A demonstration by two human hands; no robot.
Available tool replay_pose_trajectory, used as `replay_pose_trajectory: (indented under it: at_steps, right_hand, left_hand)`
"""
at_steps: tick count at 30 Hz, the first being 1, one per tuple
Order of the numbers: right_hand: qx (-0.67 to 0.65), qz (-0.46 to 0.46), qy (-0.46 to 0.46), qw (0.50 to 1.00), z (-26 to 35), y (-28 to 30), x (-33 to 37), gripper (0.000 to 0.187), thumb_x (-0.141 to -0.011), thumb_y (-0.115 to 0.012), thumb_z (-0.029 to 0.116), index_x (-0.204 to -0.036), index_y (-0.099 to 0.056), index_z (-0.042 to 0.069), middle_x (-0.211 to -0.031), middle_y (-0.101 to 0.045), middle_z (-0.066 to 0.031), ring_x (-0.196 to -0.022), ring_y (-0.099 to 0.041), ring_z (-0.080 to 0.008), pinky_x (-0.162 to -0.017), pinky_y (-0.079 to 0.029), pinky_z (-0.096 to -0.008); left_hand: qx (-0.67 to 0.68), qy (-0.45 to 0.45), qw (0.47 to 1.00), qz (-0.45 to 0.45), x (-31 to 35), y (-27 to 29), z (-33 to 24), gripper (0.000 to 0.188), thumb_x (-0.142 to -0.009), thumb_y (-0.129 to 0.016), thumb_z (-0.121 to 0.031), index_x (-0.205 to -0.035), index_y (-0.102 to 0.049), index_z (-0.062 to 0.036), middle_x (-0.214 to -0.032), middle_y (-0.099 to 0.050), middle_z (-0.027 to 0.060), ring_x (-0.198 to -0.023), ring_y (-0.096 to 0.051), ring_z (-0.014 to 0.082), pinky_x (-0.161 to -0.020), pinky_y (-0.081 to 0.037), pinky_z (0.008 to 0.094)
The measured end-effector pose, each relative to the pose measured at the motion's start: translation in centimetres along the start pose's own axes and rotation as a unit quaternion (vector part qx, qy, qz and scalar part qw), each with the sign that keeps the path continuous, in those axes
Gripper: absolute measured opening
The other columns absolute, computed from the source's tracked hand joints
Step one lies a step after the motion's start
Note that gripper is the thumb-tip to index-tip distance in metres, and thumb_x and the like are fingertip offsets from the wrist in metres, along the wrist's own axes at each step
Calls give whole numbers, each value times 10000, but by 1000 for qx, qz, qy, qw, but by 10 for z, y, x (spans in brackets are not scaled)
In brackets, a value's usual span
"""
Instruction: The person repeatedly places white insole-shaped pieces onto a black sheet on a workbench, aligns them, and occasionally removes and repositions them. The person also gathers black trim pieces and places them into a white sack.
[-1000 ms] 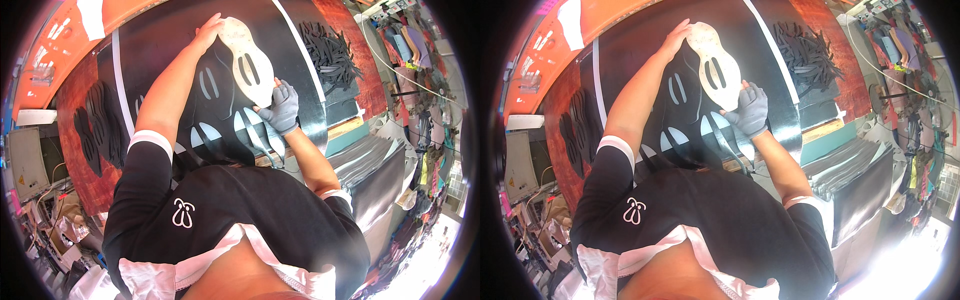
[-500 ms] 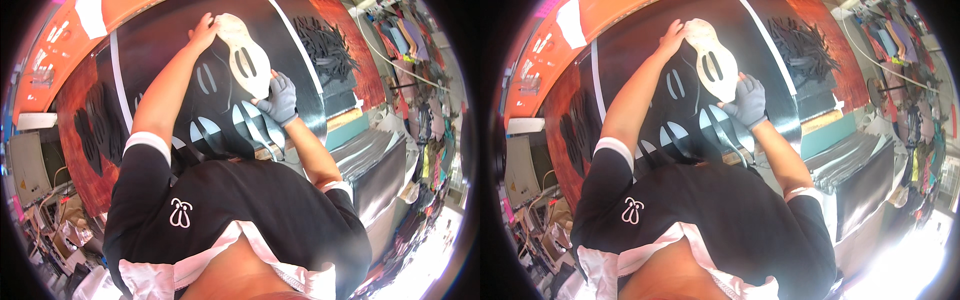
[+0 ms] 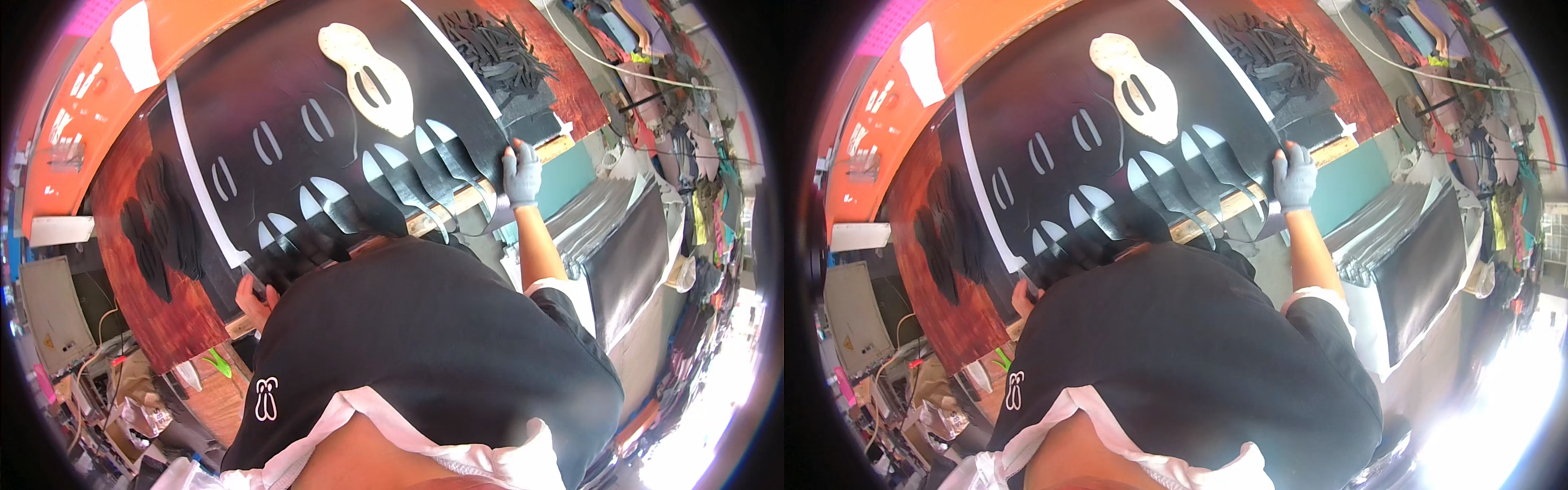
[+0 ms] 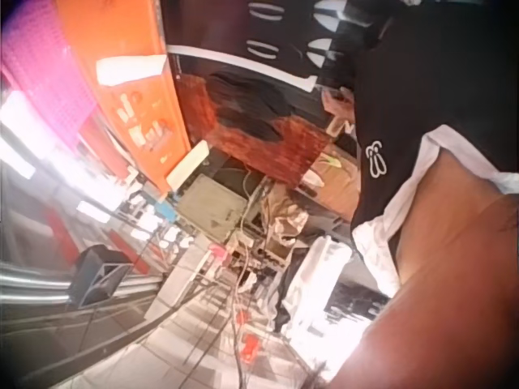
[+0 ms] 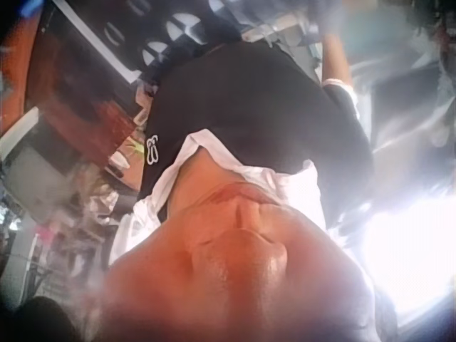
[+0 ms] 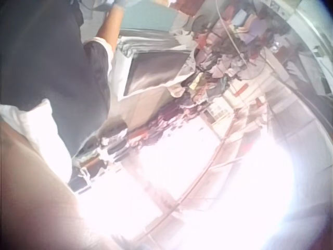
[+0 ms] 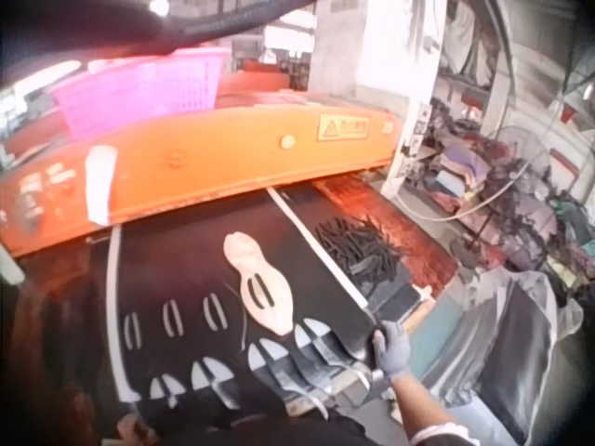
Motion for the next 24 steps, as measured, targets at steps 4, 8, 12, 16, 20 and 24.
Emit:
replay_pose_trajectory:
  at_steps: [4,8,12,16,20,24]
  right_hand:
    - [33,-57,84,994,-3,-2,15,261,-822,-567,253,-1014,-597,77,-913,-604,-116,-881,-558,-323,-787,-421,-430]
    - [27,-54,69,996,-7,-4,12,274,-815,-559,268,-1018,-592,87,-930,-607,-102,-907,-547,-311,-820,-395,-428]
    - [3,-68,67,995,-14,-6,12,254,-809,-563,260,-991,-595,86,-920,-610,-107,-904,-558,-314,-804,-402,-430]
    - [-26,-69,77,994,-16,-6,13,248,-803,-571,258,-979,-597,85,-899,-618,-115,-868,-571,-320,-772,-416,-427]
    - [-37,-107,91,989,-9,10,10,214,-798,-581,225,-952,-603,77,-868,-624,-126,-824,-588,-323,-737,-442,-416]
    - [-58,-134,112,983,-9,9,7,206,-800,-578,212,-947,-605,71,-866,-627,-135,-812,-592,-328,-726,-452,-420]
  left_hand:
    - [-27,78,993,80,34,-13,21,99,-835,-589,-100,-909,-560,-43,-737,-525,114,-673,-522,258,-600,-402,377]
    - [101,220,967,80,42,-21,33,155,-867,-574,-135,-755,-558,-28,-652,-502,130,-590,-500,300,-537,-394,381]
    - [21,149,988,-30,32,-8,12,227,-880,-572,-152,-695,-539,-24,-617,-495,135,-559,-494,312,-523,-396,395]
    - [19,109,992,-53,22,-1,-4,232,-874,-584,-165,-690,-541,-30,-616,-511,128,-551,-505,305,-521,-402,392]
    - [-9,109,991,-71,18,5,-11,240,-852,-614,-207,-690,-558,-39,-632,-548,108,-560,-537,272,-529,-426,374]
    - [-49,144,986,-64,23,4,-7,277,-853,-607,-267,-689,-545,-52,-616,-535,84,-555,-533,254,-536,-429,375]
Point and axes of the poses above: each hand's wrist, its own x-axis away from the middle knuckle, its own y-axis out of the back of the hand, z = x × y, the point moved 5 cm from there along -x, towards the middle knuckle
